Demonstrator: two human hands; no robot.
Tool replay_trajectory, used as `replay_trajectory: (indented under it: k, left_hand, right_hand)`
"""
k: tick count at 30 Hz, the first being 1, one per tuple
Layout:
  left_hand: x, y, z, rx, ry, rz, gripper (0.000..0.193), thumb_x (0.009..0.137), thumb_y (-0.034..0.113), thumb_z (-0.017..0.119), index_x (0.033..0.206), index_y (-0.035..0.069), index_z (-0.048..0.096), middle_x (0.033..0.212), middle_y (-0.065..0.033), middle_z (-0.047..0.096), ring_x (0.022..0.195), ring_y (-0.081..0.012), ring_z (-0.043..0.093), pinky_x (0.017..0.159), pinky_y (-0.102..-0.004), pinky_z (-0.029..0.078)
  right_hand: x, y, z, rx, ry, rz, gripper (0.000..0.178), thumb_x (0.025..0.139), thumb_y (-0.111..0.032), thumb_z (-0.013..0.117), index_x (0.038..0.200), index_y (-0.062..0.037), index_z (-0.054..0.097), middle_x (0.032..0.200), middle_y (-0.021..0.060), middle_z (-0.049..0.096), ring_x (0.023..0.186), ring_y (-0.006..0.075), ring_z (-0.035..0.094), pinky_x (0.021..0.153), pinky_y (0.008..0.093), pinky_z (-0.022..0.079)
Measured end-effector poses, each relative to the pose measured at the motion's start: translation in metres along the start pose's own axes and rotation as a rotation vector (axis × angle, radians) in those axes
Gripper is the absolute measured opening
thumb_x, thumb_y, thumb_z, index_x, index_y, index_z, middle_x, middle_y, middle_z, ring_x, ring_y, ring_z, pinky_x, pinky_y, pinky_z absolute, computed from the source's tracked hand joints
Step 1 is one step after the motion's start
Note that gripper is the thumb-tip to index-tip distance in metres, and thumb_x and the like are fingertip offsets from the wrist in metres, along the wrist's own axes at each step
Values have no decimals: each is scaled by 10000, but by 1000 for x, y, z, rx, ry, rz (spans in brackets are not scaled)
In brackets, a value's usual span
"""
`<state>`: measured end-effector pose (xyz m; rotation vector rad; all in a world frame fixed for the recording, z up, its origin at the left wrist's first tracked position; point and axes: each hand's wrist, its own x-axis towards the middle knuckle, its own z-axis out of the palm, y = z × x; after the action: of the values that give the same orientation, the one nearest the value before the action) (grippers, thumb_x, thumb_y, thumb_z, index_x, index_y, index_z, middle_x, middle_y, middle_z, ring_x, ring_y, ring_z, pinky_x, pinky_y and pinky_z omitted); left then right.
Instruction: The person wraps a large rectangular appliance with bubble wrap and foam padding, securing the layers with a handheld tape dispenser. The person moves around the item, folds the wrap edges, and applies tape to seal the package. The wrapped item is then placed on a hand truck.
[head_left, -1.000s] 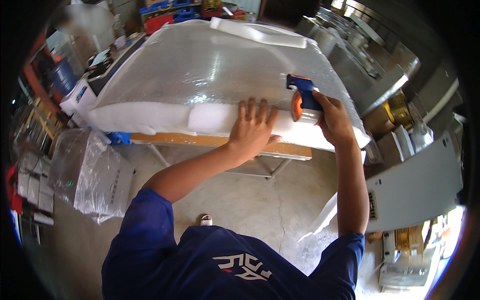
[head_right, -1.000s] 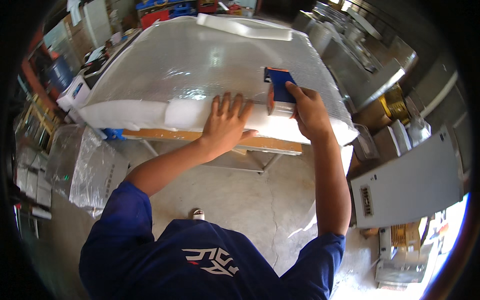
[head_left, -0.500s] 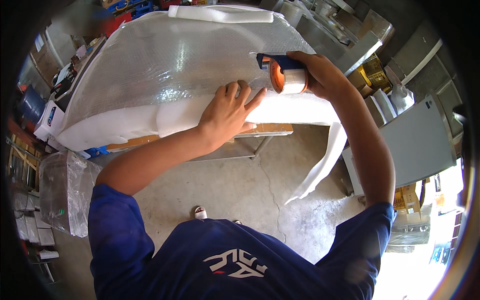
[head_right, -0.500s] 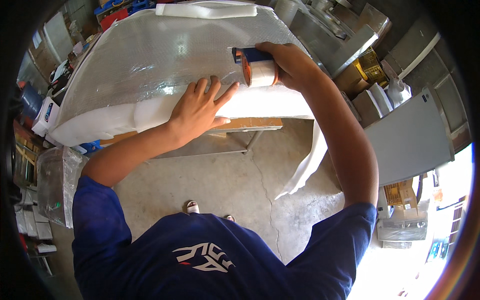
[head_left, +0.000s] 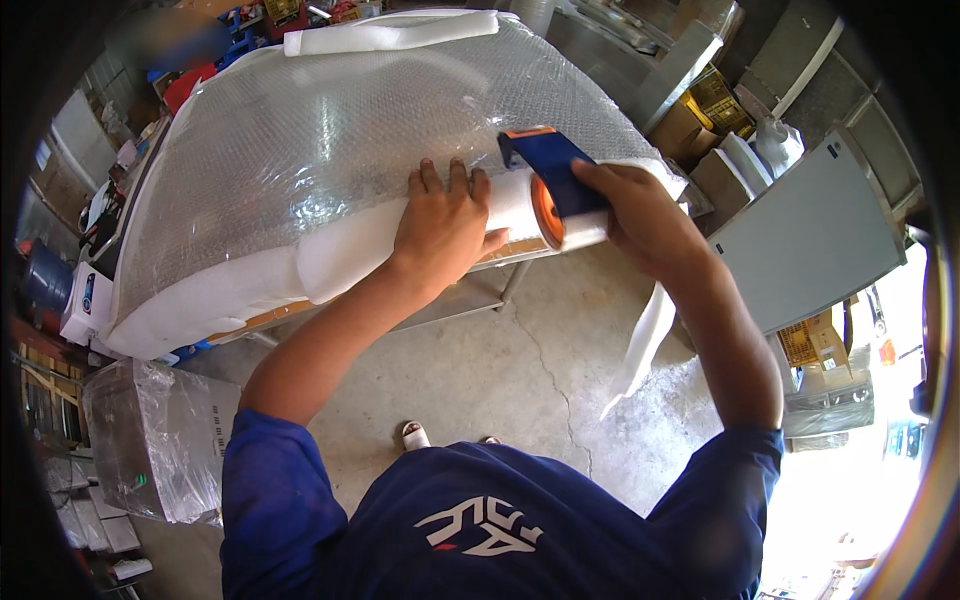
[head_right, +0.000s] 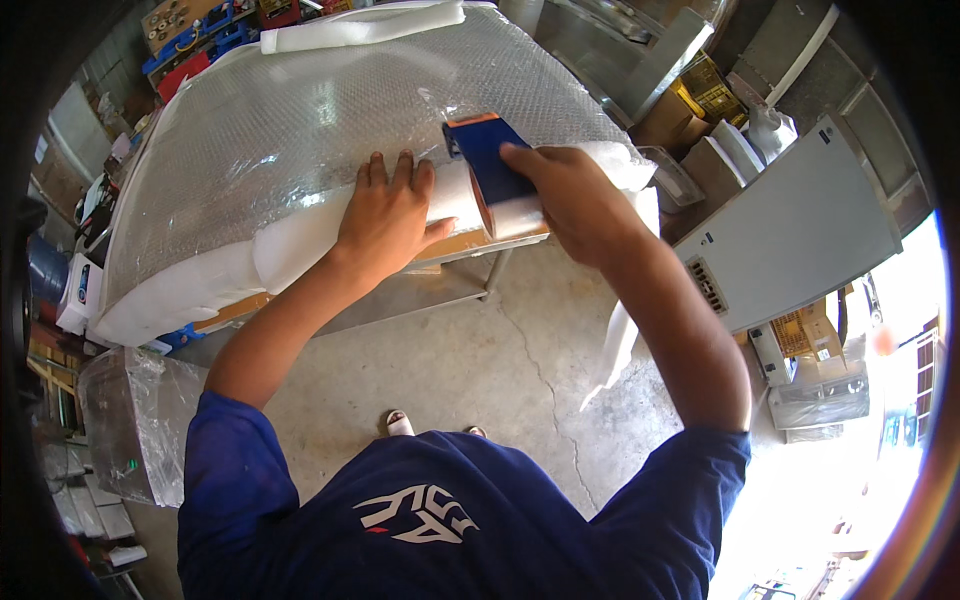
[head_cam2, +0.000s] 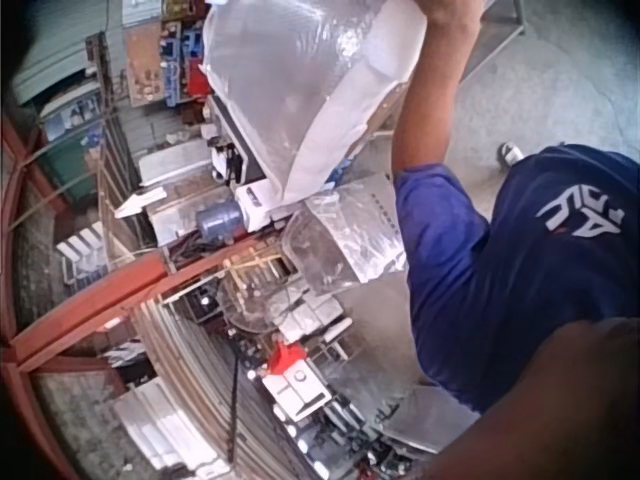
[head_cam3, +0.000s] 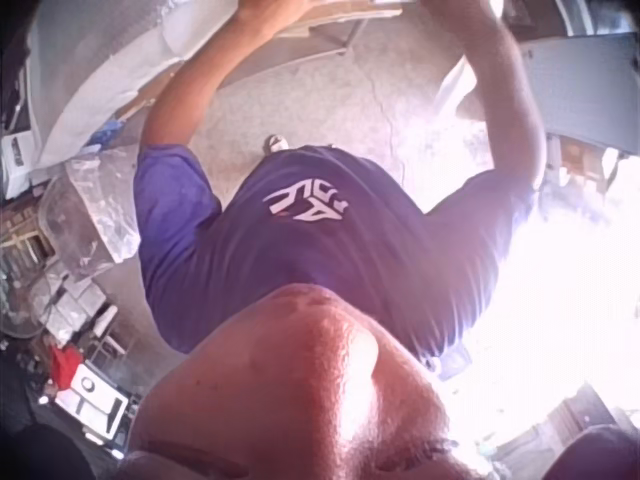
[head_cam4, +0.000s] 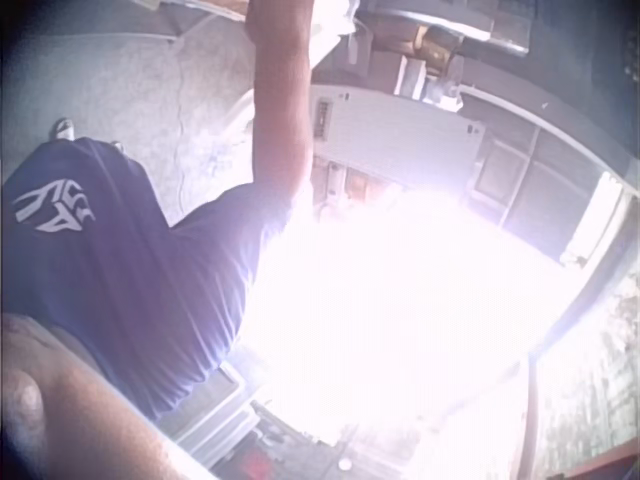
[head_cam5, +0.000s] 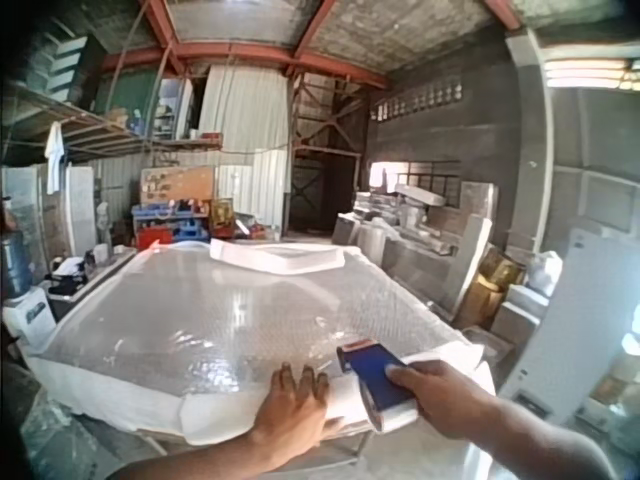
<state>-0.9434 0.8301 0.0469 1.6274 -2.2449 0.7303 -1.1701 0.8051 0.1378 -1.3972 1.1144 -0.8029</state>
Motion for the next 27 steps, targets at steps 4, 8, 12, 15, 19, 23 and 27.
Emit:
replay_trajectory:
  k: [4,8,12,15,19,23,27]
  left_hand:
    - [0,0,3,34,-3,26,775,903,587,666,1273,-86,561,1319,-325,610,1173,-552,615,1007,-552,519]
    - [12,-5,-19,17,-229,56,799,900,577,659,1294,-108,538,1259,-313,631,1138,-529,639,939,-522,562]
    - [40,-19,-32,-40,-468,61,997,808,620,733,1419,-101,415,1278,-283,610,1106,-497,665,876,-491,593]
    - [55,-21,-50,-71,-543,44,1284,694,689,800,1570,-22,187,1442,-293,468,1204,-483,609,952,-507,559]
    - [66,-37,-28,-25,-319,261,1563,576,768,842,1636,116,-103,1656,-292,133,1484,-471,308,1196,-558,339]
    - [74,-56,-3,-272,-370,303,1609,518,814,836,1638,116,-84,1685,-262,-79,1570,-404,-96,1286,-549,46]
    - [90,-65,4,-330,-611,327,1579,509,830,827,1648,116,-1,1684,-258,-114,1564,-404,-125,1284,-545,21]
  right_hand:
    - [-33,28,-5,-49,110,-7,488,1060,-288,590,1240,166,580,1053,140,697,884,143,678,837,291,557]
    - [-39,41,11,-129,188,-146,512,1040,-364,621,1089,142,683,829,84,682,724,106,562,661,292,476]
    - [-39,47,37,-182,244,-276,470,1035,-350,622,950,109,675,734,65,644,662,92,542,593,291,457]
    - [-37,60,43,-145,325,-292,461,1026,-344,623,918,103,663,702,67,630,643,89,539,577,297,452]
    - [-32,60,44,-209,383,-261,482,1014,-367,630,885,96,664,656,78,615,614,104,547,559,307,451]
    - [-31,58,44,-230,401,-278,497,1004,-371,637,901,114,673,677,135,657,629,141,604,590,332,489]
    - [-32,64,47,-246,442,-280,487,995,-355,652,940,128,678,694,163,679,635,175,643,605,344,517]
